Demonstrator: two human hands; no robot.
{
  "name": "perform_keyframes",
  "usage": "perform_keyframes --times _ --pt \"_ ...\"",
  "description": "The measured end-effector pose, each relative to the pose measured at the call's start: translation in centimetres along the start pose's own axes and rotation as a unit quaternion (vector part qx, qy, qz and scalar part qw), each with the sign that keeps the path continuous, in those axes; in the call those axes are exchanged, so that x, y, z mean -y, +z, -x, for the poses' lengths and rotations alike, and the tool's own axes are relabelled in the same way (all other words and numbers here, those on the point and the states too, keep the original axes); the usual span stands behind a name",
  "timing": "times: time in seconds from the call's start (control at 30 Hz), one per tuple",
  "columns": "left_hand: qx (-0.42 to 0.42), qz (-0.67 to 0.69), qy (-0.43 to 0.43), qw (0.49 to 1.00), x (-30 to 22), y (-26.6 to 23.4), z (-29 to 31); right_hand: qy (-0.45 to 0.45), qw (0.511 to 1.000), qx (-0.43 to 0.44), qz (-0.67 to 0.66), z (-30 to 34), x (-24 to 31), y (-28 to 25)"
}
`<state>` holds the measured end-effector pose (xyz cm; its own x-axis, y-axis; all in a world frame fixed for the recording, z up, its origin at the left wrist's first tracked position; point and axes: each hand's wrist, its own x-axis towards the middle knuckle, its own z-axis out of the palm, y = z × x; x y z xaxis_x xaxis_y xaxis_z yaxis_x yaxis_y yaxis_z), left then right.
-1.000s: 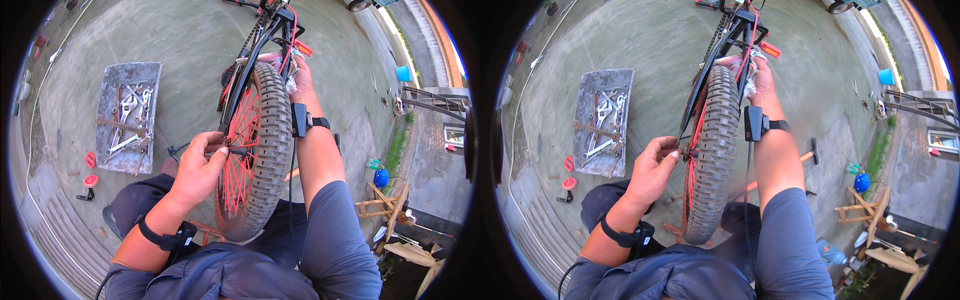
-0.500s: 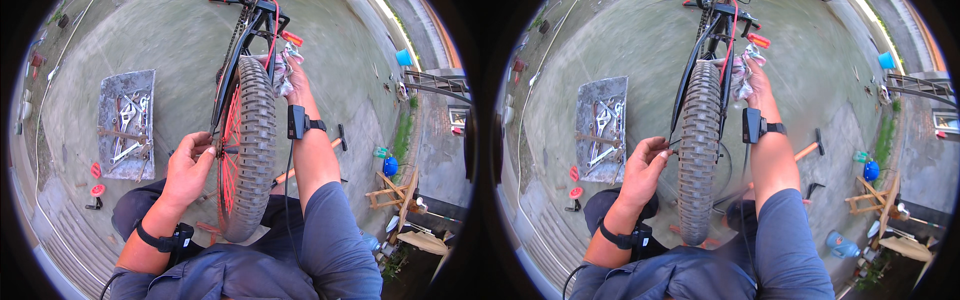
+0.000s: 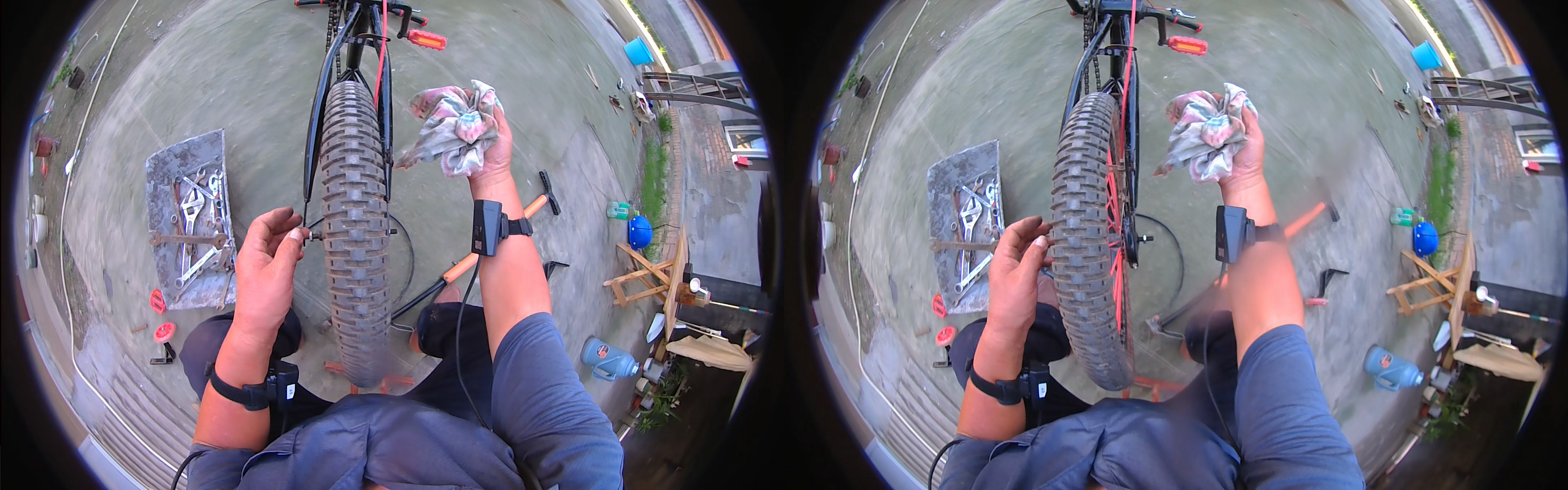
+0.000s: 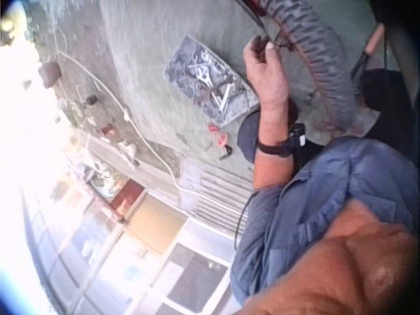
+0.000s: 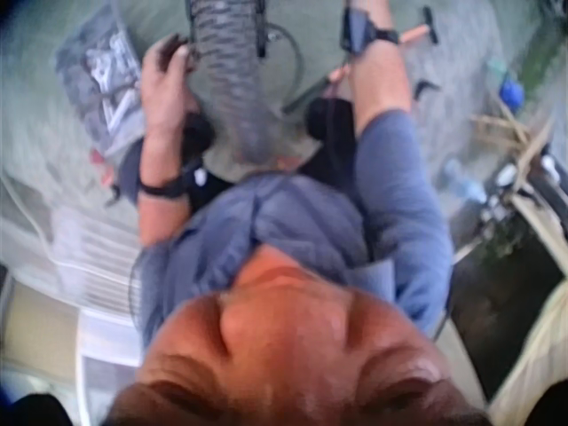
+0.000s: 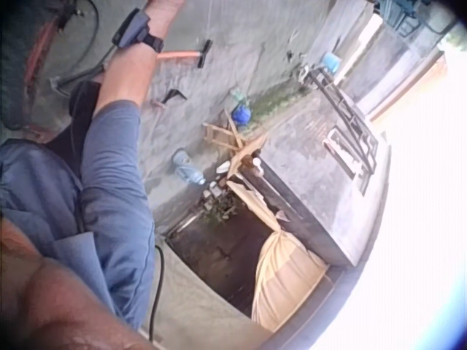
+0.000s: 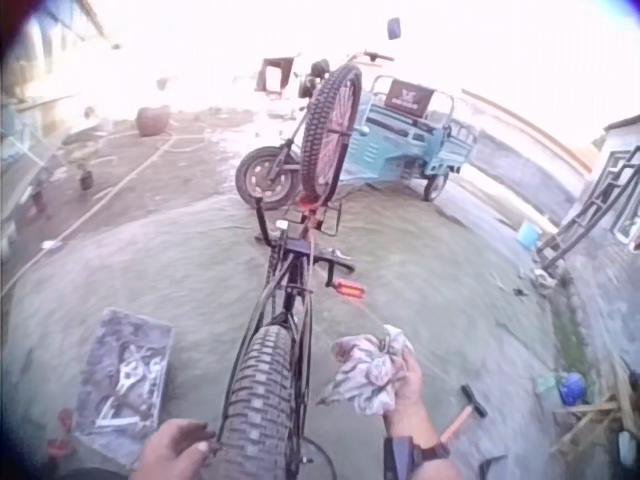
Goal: The person manipulates a bicycle wheel and axle by hand while sitting on the ground. They use a cloth to wipe down the central hub and axle area before reinserting the wheel into the frame.
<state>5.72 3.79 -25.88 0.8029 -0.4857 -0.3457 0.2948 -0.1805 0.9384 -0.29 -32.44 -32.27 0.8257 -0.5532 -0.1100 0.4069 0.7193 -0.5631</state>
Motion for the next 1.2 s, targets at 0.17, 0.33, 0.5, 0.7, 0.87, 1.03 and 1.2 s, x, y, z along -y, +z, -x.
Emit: perform_keyframes --times 0.17,0.33,0.5,0.7,0.87,1.03,1.2 --pt "-0.002 0.027 0.010 1.000 0.4 0.2 -0.1 0.005 1.000 0.018 -0.002 2.5 1.6 0.9" --pt "-0.004 0.000 0.015 1.000 0.6 0.0 -0.4 0.007 1.000 0.020 -0.002 4.3 2.9 2.5" --pt "-0.013 -0.022 0.014 1.000 -0.1 0.0 -0.3 0.015 0.993 -0.005 0.118 5.8 4.4 2.4" --pt "-0.018 -0.002 0.014 1.000 0.0 0.0 -0.2 0.252 0.797 -0.026 0.549 7.1 4.1 -0.7" --pt "-0.017 0.008 0.010 1.000 0.0 -0.1 -0.3 0.238 0.697 -0.094 0.670 3.9 2.7 -0.4" --pt "-0.013 0.011 0.011 1.000 -0.1 -0.2 -0.3 0.188 0.760 0.087 0.616 -0.4 0.9 0.3" --pt "-0.005 -0.006 0.001 1.000 0.1 -0.5 -0.3 0.221 0.902 0.101 0.357 -4.6 -1.9 4.2"
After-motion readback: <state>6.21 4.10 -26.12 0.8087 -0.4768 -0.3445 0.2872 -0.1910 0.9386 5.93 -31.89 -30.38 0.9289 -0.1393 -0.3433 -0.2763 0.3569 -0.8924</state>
